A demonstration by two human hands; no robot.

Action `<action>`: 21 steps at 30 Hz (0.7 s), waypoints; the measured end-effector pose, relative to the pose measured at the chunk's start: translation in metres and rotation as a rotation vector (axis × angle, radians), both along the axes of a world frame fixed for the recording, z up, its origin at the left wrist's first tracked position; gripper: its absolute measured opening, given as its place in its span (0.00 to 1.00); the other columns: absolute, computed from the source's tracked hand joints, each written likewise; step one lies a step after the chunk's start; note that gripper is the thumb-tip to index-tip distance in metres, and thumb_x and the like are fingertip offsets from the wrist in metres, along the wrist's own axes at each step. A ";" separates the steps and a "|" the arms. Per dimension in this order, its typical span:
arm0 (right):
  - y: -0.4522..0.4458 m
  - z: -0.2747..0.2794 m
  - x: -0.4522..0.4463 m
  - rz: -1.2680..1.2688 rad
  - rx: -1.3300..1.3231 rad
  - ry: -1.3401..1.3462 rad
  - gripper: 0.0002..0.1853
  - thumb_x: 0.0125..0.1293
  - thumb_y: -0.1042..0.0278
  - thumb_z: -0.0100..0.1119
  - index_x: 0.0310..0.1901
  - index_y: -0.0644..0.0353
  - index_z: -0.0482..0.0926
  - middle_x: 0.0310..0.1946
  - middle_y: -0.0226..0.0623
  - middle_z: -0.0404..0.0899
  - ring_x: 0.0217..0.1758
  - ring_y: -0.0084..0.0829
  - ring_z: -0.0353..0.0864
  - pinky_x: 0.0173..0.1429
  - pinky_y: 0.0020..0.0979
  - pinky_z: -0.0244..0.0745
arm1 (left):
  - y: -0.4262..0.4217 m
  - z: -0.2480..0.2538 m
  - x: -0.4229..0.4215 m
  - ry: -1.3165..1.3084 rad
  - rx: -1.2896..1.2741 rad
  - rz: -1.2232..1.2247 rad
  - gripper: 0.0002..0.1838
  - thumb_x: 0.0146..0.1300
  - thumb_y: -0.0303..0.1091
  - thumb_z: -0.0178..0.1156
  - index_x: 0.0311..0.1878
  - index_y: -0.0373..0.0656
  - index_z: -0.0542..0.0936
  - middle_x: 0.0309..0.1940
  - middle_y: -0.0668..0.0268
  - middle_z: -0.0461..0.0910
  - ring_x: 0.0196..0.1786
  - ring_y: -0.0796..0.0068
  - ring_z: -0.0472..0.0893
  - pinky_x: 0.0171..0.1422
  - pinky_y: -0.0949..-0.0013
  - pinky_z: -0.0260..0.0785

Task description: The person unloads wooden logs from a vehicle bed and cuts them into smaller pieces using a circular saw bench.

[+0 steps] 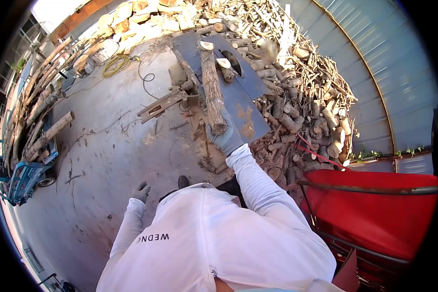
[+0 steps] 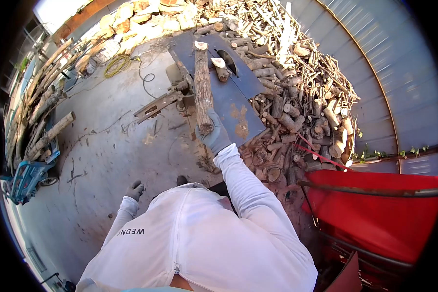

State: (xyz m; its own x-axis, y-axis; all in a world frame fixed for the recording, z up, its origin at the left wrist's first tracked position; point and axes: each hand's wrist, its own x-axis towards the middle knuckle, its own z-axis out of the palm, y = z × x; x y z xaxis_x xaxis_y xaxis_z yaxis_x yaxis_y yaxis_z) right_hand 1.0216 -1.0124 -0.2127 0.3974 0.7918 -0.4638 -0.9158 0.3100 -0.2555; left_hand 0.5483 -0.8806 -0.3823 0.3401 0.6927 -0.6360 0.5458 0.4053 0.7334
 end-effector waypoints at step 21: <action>-0.154 0.027 -0.188 -0.417 -0.224 0.005 0.21 0.69 0.54 0.65 0.57 0.56 0.75 0.45 0.32 0.82 0.49 0.32 0.83 0.55 0.39 0.83 | 0.089 -0.002 0.040 -0.139 -0.130 -0.231 0.27 0.66 0.33 0.68 0.66 0.34 0.75 0.50 0.60 0.84 0.45 0.75 0.82 0.46 0.73 0.75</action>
State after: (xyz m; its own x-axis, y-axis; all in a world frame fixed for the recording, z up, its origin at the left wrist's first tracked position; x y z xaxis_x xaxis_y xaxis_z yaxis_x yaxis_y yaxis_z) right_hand 0.8333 -1.1667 -0.1855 0.6577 0.4451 -0.6078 -0.7260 0.5896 -0.3538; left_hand 0.5886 -0.7912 -0.3841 0.5691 0.5027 -0.6507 0.5326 0.3776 0.7575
